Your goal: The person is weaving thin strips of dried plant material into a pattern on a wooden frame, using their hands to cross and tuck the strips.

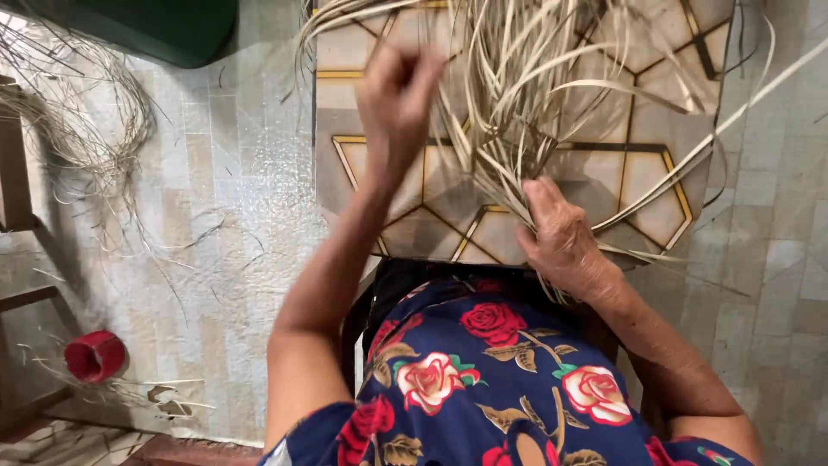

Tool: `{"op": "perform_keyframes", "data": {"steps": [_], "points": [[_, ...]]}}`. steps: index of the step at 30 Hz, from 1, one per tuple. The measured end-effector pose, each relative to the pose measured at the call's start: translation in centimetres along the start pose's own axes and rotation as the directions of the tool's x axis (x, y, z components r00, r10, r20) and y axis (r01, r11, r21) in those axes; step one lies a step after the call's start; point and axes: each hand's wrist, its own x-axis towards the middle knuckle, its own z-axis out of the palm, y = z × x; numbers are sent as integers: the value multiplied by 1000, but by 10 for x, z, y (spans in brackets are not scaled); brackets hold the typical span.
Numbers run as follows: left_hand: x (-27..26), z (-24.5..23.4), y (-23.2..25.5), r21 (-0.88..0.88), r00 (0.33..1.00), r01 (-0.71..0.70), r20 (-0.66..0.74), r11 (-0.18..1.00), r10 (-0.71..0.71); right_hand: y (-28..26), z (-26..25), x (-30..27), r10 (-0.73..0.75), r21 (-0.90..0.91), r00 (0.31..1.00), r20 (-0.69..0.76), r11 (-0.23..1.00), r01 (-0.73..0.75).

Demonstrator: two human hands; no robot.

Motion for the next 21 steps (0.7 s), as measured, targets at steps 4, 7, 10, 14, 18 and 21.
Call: {"op": "perform_keyframes", "data": {"steps": [4, 7, 10, 14, 18, 21], "points": [[-54, -12, 11, -273, 848, 520, 278, 809, -451, 5, 14, -3, -19, -112, 999, -35, 994, 15], [-56, -12, 16, -192, 797, 565, 377, 803, -471, 6, 18, -3, -33, -150, 999, -33, 988, 27], [-53, -9, 29, -174, 745, 623, 430, 762, -510, -5, 7, -1, -40, -180, 999, -27, 983, 35], [-59, -3, 29, -287, 748, 655, 380, 699, -545, -39, -33, 13, -66, -51, 982, -175, 997, 58], [-64, 1, 40, -290, 782, 615, 345, 734, -519, -44, -24, 18, -166, -242, 946, -280, 965, 97], [-66, 2, 39, -364, 721, 693, 370, 622, -586, -28, -2, 20, -163, -264, 955, -247, 960, 96]]}}
